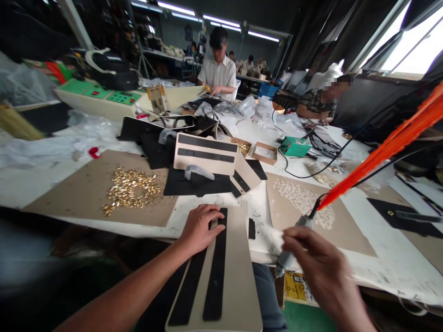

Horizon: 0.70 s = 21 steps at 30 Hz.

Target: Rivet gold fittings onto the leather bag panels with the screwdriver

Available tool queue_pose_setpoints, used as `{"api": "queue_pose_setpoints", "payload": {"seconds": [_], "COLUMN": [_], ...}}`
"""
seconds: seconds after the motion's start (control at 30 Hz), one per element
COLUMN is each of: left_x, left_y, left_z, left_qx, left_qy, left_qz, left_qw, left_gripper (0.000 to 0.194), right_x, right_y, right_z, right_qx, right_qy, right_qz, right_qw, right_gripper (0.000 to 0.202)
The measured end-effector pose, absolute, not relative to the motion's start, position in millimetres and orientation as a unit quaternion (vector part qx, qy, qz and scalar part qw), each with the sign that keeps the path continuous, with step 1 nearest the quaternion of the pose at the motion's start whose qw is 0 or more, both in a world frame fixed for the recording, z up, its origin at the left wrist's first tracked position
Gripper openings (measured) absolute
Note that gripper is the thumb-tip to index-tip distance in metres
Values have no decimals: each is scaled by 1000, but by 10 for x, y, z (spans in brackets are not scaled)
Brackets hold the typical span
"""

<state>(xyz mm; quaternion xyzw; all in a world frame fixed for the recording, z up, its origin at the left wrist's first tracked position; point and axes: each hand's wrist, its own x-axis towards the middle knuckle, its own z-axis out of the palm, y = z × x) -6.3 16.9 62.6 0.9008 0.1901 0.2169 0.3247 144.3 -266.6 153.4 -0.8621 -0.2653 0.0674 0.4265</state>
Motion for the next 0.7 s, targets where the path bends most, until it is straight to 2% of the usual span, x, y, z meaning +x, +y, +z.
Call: {"api": "queue_pose_setpoints", "payload": {"seconds": [0.07, 0.17, 0.33, 0.7], "left_x": [-63, -68, -72, -71], "left_y": [171, 174, 176, 185], "left_z": [627, 617, 583, 550], "left_qx": [901, 899, 894, 893], "left_qy": [192, 195, 199, 195], "left_qz": [217, 218, 219, 221], "left_qw": [324, 325, 337, 341], "left_gripper": [24, 24, 22, 26], "right_x": [1255, 1243, 1387, 1359], "right_y": [-2049, -1380, -1114, -1033], "right_z": [1441, 1229, 1019, 912], "right_qx": [-803, -768, -777, -794], "right_qy": [-331, -377, -429, -433], "right_qz": [223, 311, 296, 261], "right_qw": [443, 414, 354, 338], "right_gripper": [32, 29, 18, 13]}}
